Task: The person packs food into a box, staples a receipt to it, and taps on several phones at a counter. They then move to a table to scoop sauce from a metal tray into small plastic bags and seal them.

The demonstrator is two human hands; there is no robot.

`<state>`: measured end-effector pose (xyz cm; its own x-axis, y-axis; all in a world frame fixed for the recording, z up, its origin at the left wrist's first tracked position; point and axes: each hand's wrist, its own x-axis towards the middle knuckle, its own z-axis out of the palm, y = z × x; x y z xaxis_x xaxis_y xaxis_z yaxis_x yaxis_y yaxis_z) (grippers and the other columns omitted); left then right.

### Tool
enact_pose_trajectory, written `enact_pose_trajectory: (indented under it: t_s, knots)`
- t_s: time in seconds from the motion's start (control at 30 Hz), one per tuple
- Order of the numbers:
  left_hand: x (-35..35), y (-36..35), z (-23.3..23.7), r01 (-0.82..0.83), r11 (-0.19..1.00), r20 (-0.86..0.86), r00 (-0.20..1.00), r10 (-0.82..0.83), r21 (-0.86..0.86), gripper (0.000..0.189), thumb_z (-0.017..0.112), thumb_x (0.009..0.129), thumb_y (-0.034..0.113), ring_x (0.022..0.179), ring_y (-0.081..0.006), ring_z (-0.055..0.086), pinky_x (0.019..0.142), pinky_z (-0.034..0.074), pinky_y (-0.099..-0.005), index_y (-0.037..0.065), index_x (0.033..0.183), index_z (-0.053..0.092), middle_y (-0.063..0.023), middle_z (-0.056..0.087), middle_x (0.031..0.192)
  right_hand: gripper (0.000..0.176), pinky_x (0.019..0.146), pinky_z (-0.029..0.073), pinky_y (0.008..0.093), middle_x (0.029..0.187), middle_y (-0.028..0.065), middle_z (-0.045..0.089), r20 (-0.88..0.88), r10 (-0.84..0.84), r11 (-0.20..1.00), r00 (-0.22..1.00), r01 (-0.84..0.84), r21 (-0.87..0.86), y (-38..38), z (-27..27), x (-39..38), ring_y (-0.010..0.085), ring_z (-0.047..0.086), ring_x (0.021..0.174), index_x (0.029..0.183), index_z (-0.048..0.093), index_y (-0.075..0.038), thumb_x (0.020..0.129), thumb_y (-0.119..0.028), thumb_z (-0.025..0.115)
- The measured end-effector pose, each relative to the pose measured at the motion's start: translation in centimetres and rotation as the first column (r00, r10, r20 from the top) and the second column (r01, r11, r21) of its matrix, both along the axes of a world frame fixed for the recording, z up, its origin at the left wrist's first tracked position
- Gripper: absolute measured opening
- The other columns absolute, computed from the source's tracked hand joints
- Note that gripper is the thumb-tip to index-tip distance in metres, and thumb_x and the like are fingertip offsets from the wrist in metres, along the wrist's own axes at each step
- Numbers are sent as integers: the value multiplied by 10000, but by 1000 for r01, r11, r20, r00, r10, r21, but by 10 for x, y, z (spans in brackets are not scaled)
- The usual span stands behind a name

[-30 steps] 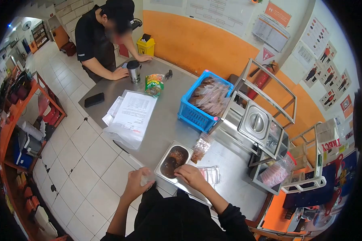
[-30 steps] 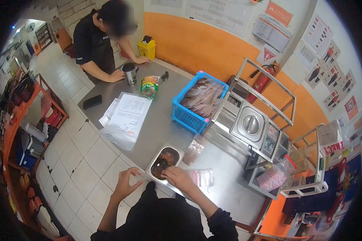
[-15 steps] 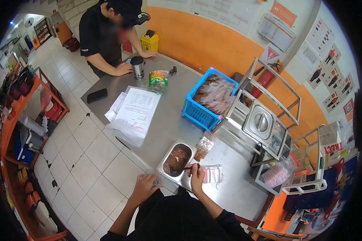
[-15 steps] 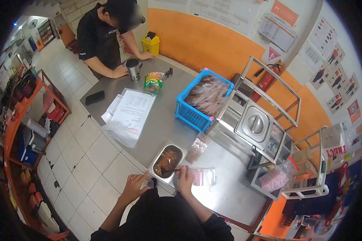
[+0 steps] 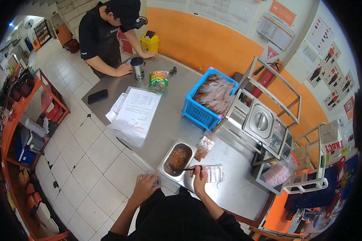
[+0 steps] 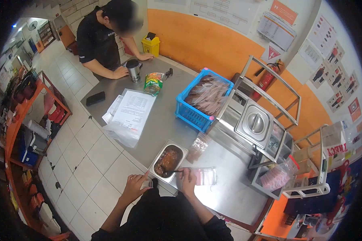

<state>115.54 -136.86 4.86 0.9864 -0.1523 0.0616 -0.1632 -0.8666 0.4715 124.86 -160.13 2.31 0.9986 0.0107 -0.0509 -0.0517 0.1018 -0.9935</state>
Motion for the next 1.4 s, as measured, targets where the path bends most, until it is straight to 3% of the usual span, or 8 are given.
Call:
enact_pose_trajectory:
  t_s: [0.07,0.17,0.47,0.63,0.73,0.9,1.2,1.4]
  knots:
    - [-1,-1,2,-16,1000,-6,1000,15,-25,694,724,748,230,1045,-288,539,947,352,-443,81,1370,452,-96,575,1074,364,591,398,242,705,37,541,35,12,999,999,-11,-30,-1,2,3,99,498,638,894,583,15,1029,-284,426]
    - [-1,-2,6,-12,1000,-15,1000,12,-26,697,725,748,224,1034,-289,539,939,354,-441,81,1372,449,-96,575,1065,380,583,387,242,687,36,533,21,42,998,999,-41,-43,4,-4,3,99,491,623,891,579,9,1028,-310,425]
    - [-2,2,-2,12,998,26,1000,-11,-54,740,721,749,205,999,-301,532,931,354,-446,95,1412,411,-106,562,1071,386,549,392,250,648,40,527,-193,-105,976,976,138,168,-17,-36,22,118,465,561,893,577,-22,1006,-371,457]
    - [-1,5,2,5,998,2,1000,-5,-63,721,697,778,249,998,-311,536,938,349,-455,103,1419,400,-116,574,1075,366,538,397,247,651,31,539,-279,-129,925,952,217,312,-22,-39,28,116,473,560,893,582,-33,995,-371,483]
    - [1,8,6,-9,996,-15,1000,8,-89,692,677,799,280,1009,-314,541,942,347,-456,105,1412,406,-116,585,1079,352,537,400,246,657,22,544,-362,-119,937,924,226,267,-32,-34,28,114,478,565,887,583,-42,988,-368,498]
    - [5,9,22,-44,990,-41,998,38,-134,635,657,819,311,1032,-311,544,942,346,-456,109,1378,437,-107,594,1088,333,551,406,248,674,14,525,-420,-70,836,905,283,471,-44,-43,31,112,471,584,894,574,-50,979,-366,511]
    - [7,3,25,-9,991,-48,999,2,-134,613,644,829,338,1032,-321,546,947,344,-454,123,1370,450,-117,596,1101,310,593,407,248,686,10,499,-426,-17,755,904,292,588,-55,-58,25,111,459,615,921,555,-61,989,-356,490]
    - [5,1,11,12,999,-54,998,-15,-52,667,662,818,326,1060,-328,535,963,343,-450,119,1403,419,-137,582,1130,332,598,405,241,693,12,500,-327,-5,840,945,182,511,-52,-40,23,114,474,636,906,554,-57,995,-368,476]
